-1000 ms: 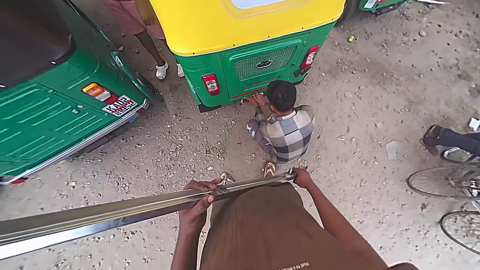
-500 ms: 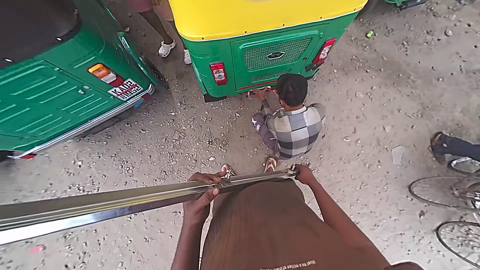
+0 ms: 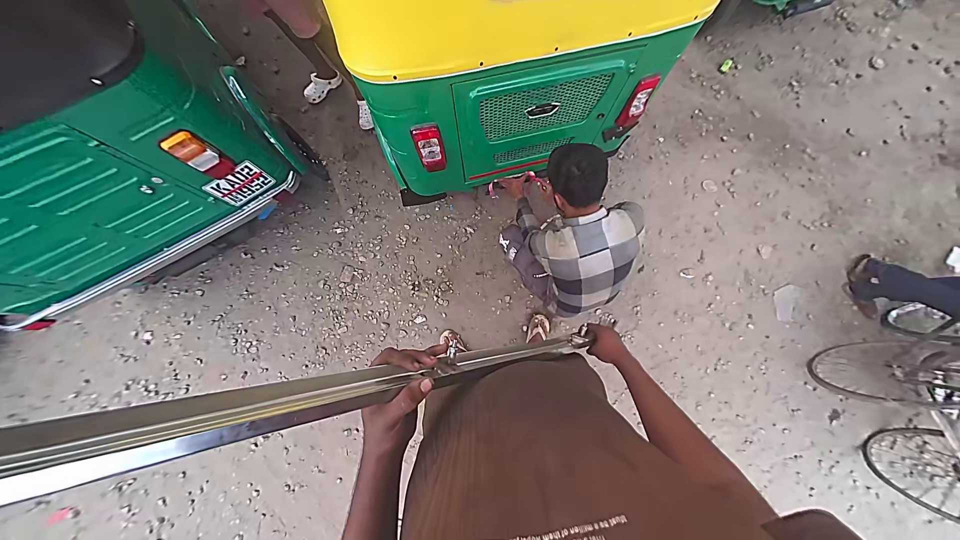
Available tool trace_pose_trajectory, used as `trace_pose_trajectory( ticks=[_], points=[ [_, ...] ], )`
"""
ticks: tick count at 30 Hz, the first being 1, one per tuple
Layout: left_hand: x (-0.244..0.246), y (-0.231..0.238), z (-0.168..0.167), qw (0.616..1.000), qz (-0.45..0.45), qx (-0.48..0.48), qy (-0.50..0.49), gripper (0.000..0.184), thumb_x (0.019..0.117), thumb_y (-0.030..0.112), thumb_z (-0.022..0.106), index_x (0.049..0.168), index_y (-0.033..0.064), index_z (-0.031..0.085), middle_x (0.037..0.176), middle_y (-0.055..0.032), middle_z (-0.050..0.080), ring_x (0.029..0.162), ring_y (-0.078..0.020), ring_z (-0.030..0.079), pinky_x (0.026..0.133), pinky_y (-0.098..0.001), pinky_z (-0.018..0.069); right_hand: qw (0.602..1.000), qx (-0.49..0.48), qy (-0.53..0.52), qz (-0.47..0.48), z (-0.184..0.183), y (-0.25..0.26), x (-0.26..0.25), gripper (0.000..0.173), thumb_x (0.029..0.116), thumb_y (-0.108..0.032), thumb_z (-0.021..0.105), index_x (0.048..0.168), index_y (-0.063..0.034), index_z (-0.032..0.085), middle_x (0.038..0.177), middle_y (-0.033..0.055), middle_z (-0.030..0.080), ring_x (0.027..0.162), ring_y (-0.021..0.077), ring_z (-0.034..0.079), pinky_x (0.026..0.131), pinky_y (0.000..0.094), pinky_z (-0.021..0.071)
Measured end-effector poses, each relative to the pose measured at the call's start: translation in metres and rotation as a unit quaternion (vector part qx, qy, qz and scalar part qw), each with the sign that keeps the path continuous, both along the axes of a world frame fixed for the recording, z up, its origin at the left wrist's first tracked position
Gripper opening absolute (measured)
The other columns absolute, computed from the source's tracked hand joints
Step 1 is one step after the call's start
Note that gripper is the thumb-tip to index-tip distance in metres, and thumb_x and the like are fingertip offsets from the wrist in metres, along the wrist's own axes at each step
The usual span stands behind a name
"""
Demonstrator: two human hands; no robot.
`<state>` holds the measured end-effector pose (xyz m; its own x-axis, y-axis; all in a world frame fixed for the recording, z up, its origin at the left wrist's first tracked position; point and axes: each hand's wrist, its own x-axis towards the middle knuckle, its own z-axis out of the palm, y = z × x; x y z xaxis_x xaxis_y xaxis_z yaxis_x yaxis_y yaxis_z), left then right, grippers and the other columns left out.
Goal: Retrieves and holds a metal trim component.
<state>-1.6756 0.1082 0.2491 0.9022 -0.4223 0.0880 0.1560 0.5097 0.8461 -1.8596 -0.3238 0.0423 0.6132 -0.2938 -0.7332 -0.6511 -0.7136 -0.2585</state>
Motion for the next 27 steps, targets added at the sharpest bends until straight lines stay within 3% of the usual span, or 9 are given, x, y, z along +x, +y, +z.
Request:
trace_pose_trajectory(
  ticks=[27],
  points=[
    [0.004,-0.005,0.003,1.0,-0.017,-0.003,-0.001,0.025,0.0822,0.012,0.084,0.102,0.0106,0.068,0.1,-0.0146,0.074,0.105,-0.0369,0.072,0.105,-0.0581,0.0526,1.0,0.001,-0.004,-0.026,-0.005,0.004,-0.011,0.053,0.0709,-0.016,0.081,0.123,-0.015,0.069,0.119,0.0139,0.071,0.115,0.0366,0.065,0.099,0.0647,0.0469]
  ],
)
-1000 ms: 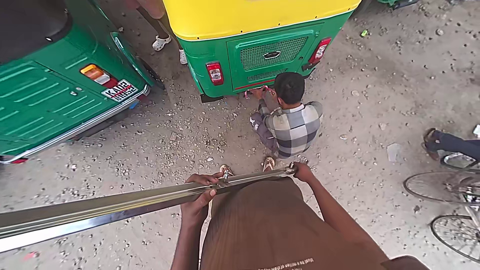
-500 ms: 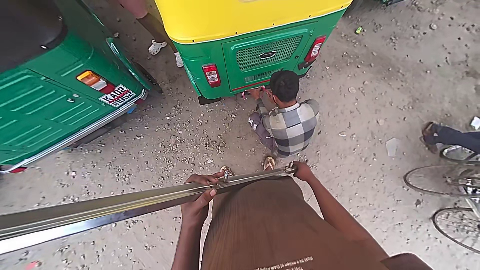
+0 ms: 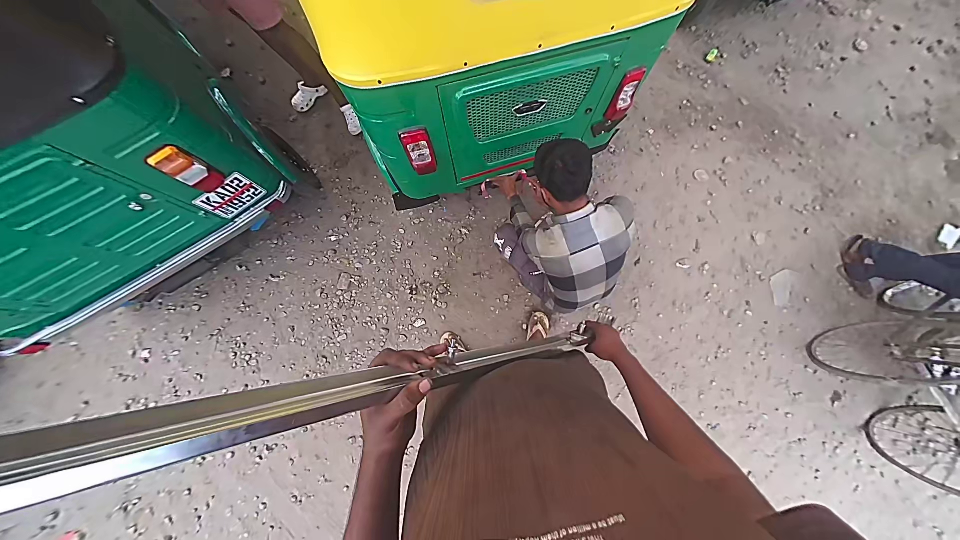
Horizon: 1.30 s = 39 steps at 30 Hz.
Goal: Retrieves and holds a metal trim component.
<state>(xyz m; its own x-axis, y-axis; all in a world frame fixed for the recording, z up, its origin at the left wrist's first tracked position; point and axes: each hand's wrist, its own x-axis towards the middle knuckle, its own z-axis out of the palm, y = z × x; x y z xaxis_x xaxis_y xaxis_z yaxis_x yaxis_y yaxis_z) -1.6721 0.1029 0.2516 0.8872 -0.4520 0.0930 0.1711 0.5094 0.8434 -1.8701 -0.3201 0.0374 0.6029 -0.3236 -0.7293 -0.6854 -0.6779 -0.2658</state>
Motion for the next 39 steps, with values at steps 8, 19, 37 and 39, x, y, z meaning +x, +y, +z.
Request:
trace_pose_trajectory(
  ticks=[8,19,37,39],
  points=[
    [-0.002,0.003,-0.001,1.0,0.0,0.003,-0.01,0.025,0.0818,0.011,0.083,0.101,0.0106,0.068,0.099,-0.0147,0.074,0.105,-0.0371,0.072,0.106,-0.0595,0.0517,1.0,0.006,-0.01,-0.005,-0.003,0.002,-0.001,0.053,0.0695,-0.015,0.081,0.121,-0.0148,0.07,0.116,0.0144,0.072,0.112,0.0368,0.066,0.097,0.0647,0.0483],
    [-0.008,0.006,-0.002,1.0,0.005,0.002,-0.012,0.026,0.0814,0.012,0.084,0.102,0.011,0.068,0.099,-0.0138,0.074,0.104,-0.0359,0.072,0.106,-0.0594,0.0516,1.0,0.003,-0.002,0.005,-0.003,0.004,0.0,0.054,0.0701,-0.015,0.081,0.123,-0.0147,0.069,0.118,0.0157,0.071,0.113,0.0375,0.066,0.097,0.0648,0.0483],
    [-0.015,0.01,-0.004,1.0,0.008,-0.003,-0.008,0.024,0.0824,0.01,0.083,0.101,0.0103,0.068,0.099,-0.0151,0.074,0.105,-0.0379,0.072,0.105,-0.0594,0.0522,1.0,-0.001,0.002,0.016,-0.003,0.003,-0.003,0.053,0.0704,-0.016,0.081,0.122,-0.0135,0.069,0.117,0.015,0.071,0.113,0.0367,0.066,0.097,0.0644,0.048],
    [-0.016,0.011,-0.004,1.0,0.008,-0.002,-0.007,0.024,0.0824,0.01,0.083,0.101,0.01,0.068,0.099,-0.0156,0.074,0.105,-0.0385,0.072,0.106,-0.06,0.0515,1.0,0.0,0.002,0.016,-0.002,0.003,-0.003,0.053,0.0705,-0.016,0.082,0.121,-0.0135,0.069,0.117,0.0151,0.071,0.113,0.0367,0.066,0.097,0.0648,0.048]
  ],
)
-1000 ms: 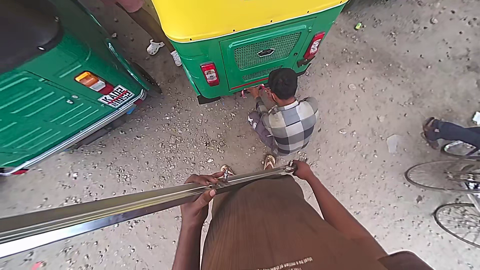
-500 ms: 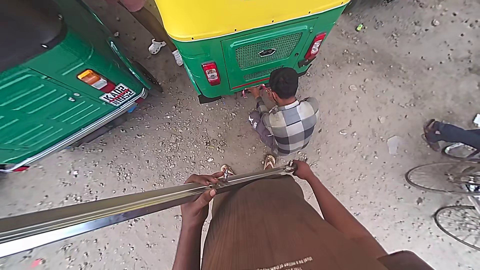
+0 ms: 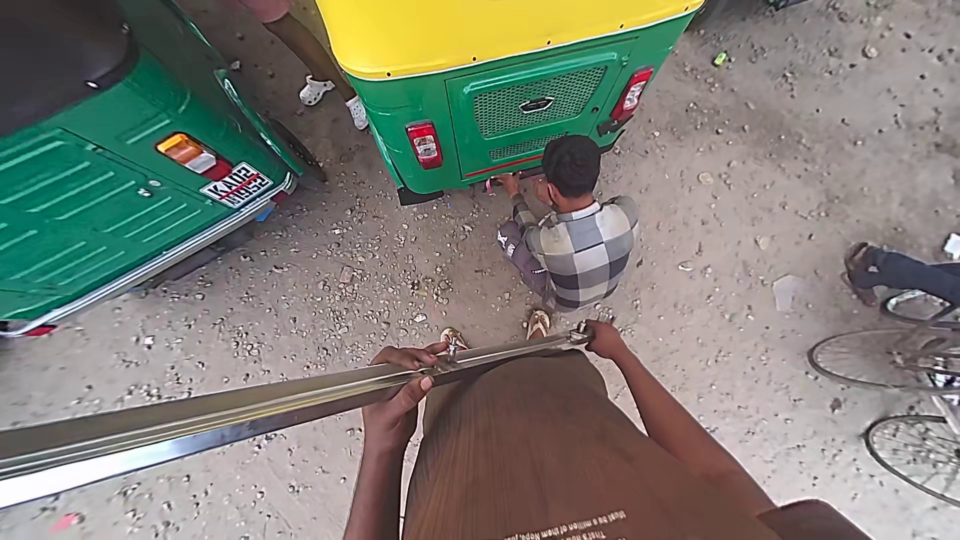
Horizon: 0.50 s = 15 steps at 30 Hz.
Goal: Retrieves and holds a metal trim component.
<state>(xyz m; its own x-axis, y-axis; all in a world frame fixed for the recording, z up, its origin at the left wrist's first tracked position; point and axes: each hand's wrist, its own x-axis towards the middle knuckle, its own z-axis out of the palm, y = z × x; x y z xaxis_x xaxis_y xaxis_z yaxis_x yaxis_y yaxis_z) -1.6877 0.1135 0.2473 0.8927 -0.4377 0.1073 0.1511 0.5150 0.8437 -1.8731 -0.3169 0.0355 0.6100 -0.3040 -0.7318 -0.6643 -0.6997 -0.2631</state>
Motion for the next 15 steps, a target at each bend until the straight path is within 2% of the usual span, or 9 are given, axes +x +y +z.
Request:
trace_pose_trajectory(
  ticks=[15],
  points=[
    [-0.0022,0.0021,0.0011,1.0,0.005,0.007,-0.003,0.024,0.0824,0.012,0.083,0.101,0.0107,0.068,0.099,-0.0141,0.074,0.104,-0.0364,0.072,0.105,-0.0586,0.0527,1.0,0.0,0.0,0.0,-0.0007,0.0047,-0.0006,0.052,0.0701,-0.016,0.082,0.121,-0.0139,0.069,0.117,0.015,0.071,0.112,0.0368,0.066,0.096,0.0646,0.0487]
  ],
)
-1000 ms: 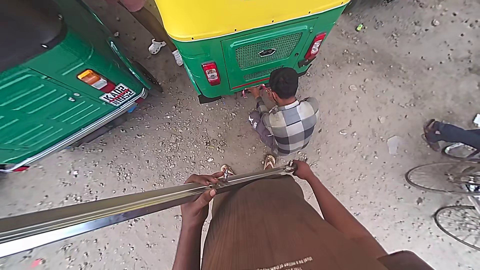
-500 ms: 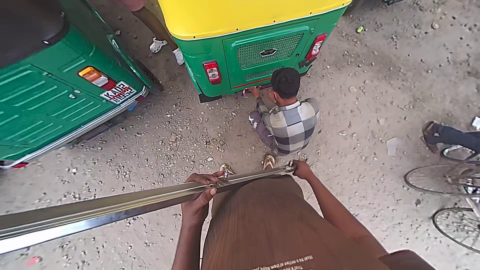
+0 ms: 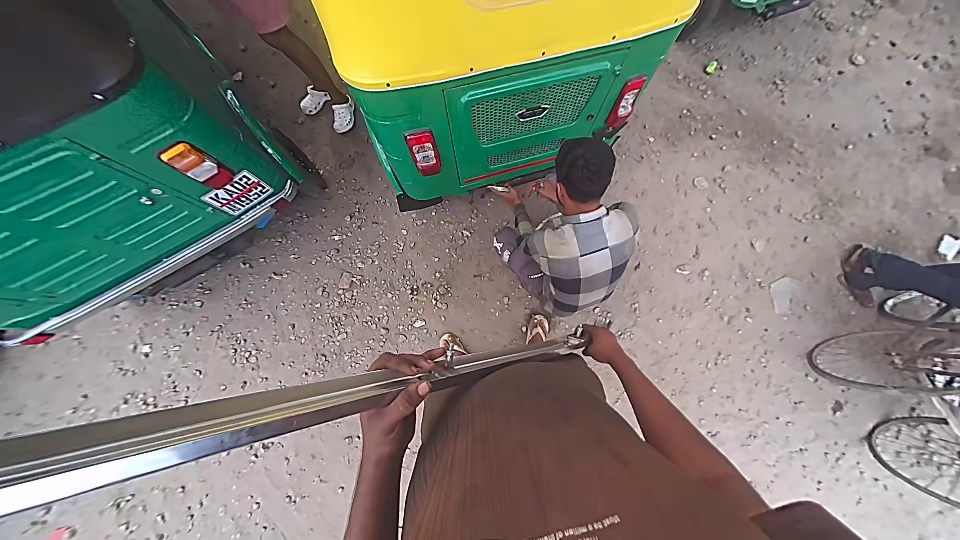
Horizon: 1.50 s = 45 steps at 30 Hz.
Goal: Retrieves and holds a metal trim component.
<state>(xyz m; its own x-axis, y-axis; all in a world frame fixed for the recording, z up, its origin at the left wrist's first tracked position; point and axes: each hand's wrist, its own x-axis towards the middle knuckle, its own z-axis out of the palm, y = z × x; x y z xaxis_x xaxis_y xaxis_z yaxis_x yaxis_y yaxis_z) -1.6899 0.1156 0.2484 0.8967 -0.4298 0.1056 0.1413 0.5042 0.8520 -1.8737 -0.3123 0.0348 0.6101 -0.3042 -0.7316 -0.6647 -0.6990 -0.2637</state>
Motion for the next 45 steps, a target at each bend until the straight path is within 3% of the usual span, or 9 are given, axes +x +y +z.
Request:
trace_pose_trajectory(
  ticks=[19,23,26,28,30,32,35,41,45],
  points=[
    [-0.004,-0.015,-0.013,0.996,0.024,0.021,0.085,0.025,0.0788,0.017,0.086,0.097,0.0087,0.07,0.103,-0.0221,0.074,0.104,-0.041,0.073,0.091,-0.0551,0.0602,1.0,0.005,0.008,-0.012,0.0,-0.016,-0.028,0.056,0.0714,-0.019,0.083,0.126,-0.019,0.069,0.12,0.0123,0.072,0.115,0.0356,0.066,0.1,0.0642,0.0476],
    [-0.008,-0.021,-0.015,0.992,0.04,0.03,0.116,0.023,0.0792,0.019,0.084,0.095,0.0095,0.07,0.103,-0.0221,0.074,0.099,-0.039,0.075,0.082,-0.0518,0.0634,0.993,-0.048,-0.066,-0.084,0.002,-0.021,-0.045,0.068,0.0702,-0.023,0.085,0.135,-0.0173,0.066,0.132,0.0128,0.067,0.125,0.0352,0.061,0.106,0.0601,0.0469],
    [-0.014,-0.023,-0.015,0.984,0.076,0.041,0.158,0.024,0.0775,0.023,0.085,0.089,0.0101,0.068,0.099,-0.0208,0.075,0.093,-0.0375,0.076,0.076,-0.0522,0.0644,0.966,-0.135,-0.109,-0.191,0.014,-0.021,-0.06,0.073,0.0755,-0.026,0.083,0.143,-0.0099,0.058,0.153,0.0208,0.049,0.14,0.0424,0.046,0.111,0.0616,0.0412],
    [-0.016,-0.024,-0.013,0.978,0.093,0.04,0.181,0.022,0.0768,0.023,0.084,0.086,0.0108,0.068,0.096,-0.0198,0.075,0.09,-0.0368,0.076,0.073,-0.0526,0.0646,0.923,-0.125,-0.174,-0.319,0.023,-0.025,-0.065,0.066,0.0807,-0.009,0.075,0.143,-0.0024,0.055,0.153,0.0244,0.047,0.14,0.0421,0.047,0.113,0.0592,0.0411],
    [-0.02,-0.023,-0.013,0.972,0.104,0.043,0.206,0.021,0.0759,0.024,0.083,0.083,0.0112,0.068,0.094,-0.0188,0.075,0.088,-0.0363,0.077,0.071,-0.0537,0.0643,0.834,-0.04,-0.224,-0.502,0.033,-0.026,-0.068,0.053,0.0949,-0.005,0.06,0.147,-0.0021,0.049,0.144,0.0217,0.056,0.126,0.0341,0.06,0.1,0.052,0.0528],
    [-0.02,-0.022,-0.013,0.968,0.102,0.044,0.223,0.021,0.0756,0.027,0.084,0.081,0.0121,0.069,0.094,-0.0171,0.076,0.088,-0.0347,0.077,0.07,-0.0534,0.0643,0.69,0.096,-0.234,-0.678,0.047,-0.029,-0.062,0.051,0.1069,-0.033,0.053,0.151,-0.0122,0.039,0.141,0.0229,0.054,0.109,0.0407,0.066,0.078,0.0594,0.0569],
    [-0.02,-0.023,-0.012,0.963,0.099,0.034,0.249,0.023,0.0728,0.031,0.086,0.08,0.0138,0.072,0.092,-0.0138,0.076,0.087,-0.0324,0.077,0.07,-0.0542,0.0641,0.569,0.215,-0.233,-0.759,0.062,-0.036,-0.051,0.071,0.1001,-0.065,0.05,0.155,-0.0223,0.035,0.143,0.0188,0.055,0.108,0.0414,0.066,0.077,0.0612,0.0567],
    [-0.022,-0.025,-0.014,0.965,0.058,-0.037,0.253,0.025,0.0753,0.027,0.086,0.091,0.0105,0.076,0.105,-0.0181,0.075,0.094,-0.0362,0.076,0.077,-0.0556,0.0635,0.436,0.279,-0.341,-0.785,0.091,-0.047,-0.023,0.045,0.1049,-0.045,0.054,0.133,-0.0113,0.045,0.099,0.013,0.069,0.08,0.0259,0.071,0.07,0.0462,0.0615],
    [-0.025,-0.025,-0.011,0.972,0.014,-0.093,0.218,0.028,0.0783,0.02,0.084,0.102,0.0085,0.076,0.122,-0.0215,0.071,0.108,-0.0379,0.072,0.087,-0.0533,0.0616,0.426,0.259,-0.387,-0.776,0.11,-0.055,-0.012,0.04,0.1063,-0.046,0.049,0.129,-0.013,0.044,0.096,0.009,0.063,0.075,0.0218,0.066,0.068,0.0437,0.0597]
  ],
)
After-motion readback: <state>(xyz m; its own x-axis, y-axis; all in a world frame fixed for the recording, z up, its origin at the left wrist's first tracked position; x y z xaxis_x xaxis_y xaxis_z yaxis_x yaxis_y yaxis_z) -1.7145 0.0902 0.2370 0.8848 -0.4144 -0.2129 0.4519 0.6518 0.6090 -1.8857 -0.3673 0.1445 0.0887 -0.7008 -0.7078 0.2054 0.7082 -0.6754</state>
